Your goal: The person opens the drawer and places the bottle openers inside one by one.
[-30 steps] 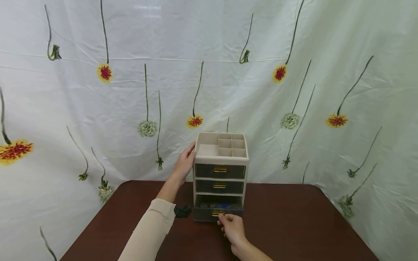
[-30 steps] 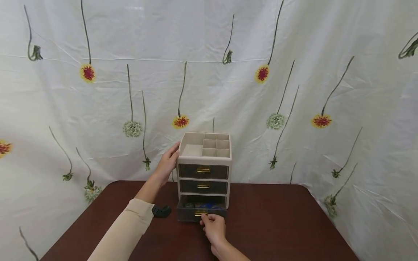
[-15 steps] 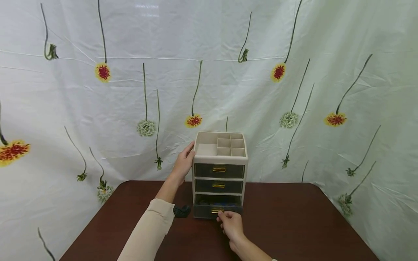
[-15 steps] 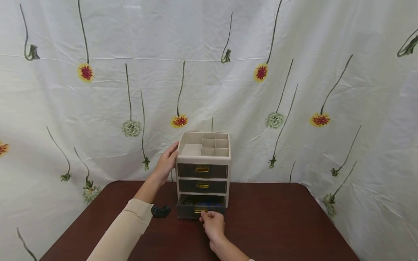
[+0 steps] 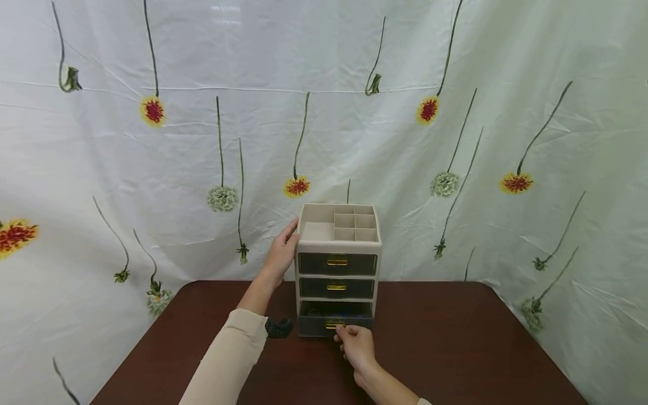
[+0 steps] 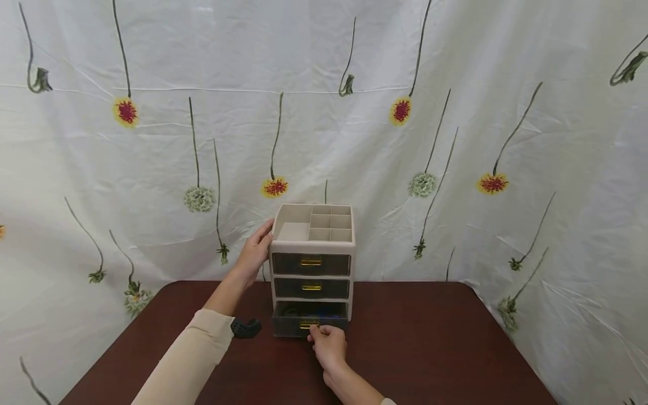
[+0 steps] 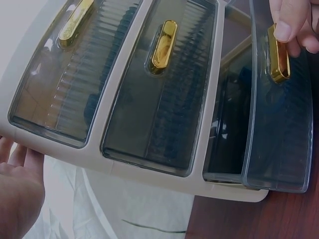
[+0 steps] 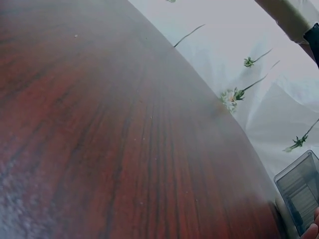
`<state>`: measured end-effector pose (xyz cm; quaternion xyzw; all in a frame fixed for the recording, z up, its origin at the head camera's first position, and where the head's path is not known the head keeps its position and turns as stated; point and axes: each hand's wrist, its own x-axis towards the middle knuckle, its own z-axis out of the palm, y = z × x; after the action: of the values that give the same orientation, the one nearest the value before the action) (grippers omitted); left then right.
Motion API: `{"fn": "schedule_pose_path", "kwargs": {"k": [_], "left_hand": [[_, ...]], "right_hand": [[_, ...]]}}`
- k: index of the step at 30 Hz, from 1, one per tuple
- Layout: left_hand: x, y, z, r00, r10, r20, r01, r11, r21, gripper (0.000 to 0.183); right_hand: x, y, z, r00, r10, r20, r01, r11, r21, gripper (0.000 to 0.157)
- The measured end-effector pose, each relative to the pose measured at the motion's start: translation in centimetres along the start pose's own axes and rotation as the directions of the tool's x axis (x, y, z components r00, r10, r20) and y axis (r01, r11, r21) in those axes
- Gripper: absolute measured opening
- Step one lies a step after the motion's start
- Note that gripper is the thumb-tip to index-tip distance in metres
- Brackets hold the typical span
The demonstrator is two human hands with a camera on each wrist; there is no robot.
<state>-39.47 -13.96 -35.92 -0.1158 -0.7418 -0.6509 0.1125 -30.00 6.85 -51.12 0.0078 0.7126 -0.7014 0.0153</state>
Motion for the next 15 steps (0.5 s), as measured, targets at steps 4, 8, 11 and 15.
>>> {"fn": "schedule_pose_path", "kwargs": {"k": [4, 8, 11, 15], "left_hand": [[-0.20, 0.10, -0.02, 1.000, 0.001, 0.013, -0.001, 1.000, -0.008, 0.054], [-0.19, 0.09, 0.01, 1.000, 0.001, 0.009, -0.001, 1.000, -0.008, 0.054], [-0.11, 0.01, 0.04, 1.000, 0.003, 0.000, -0.003, 1.000, -0.003, 0.054], [-0.03, -0.13, 0.02, 1.000, 0.009, -0.008, -0.009, 1.000, 0.006, 0.054]], "right_hand": [[0.09, -0.01, 0.09, 1.000, 0.002, -0.006, -0.002, 1.000, -0.003, 0.025], [0.33, -0.03, 0.13, 1.000, 0.005, -0.012, -0.005, 1.000, 0.001, 0.024], [0.51, -0.11, 0.19, 1.000, 0.008, -0.016, -0.008, 1.000, 0.003, 0.023], [0.69, -0.26, 0.32, 1.000, 0.013, -0.020, -0.013, 1.000, -0.001, 0.024]]}}
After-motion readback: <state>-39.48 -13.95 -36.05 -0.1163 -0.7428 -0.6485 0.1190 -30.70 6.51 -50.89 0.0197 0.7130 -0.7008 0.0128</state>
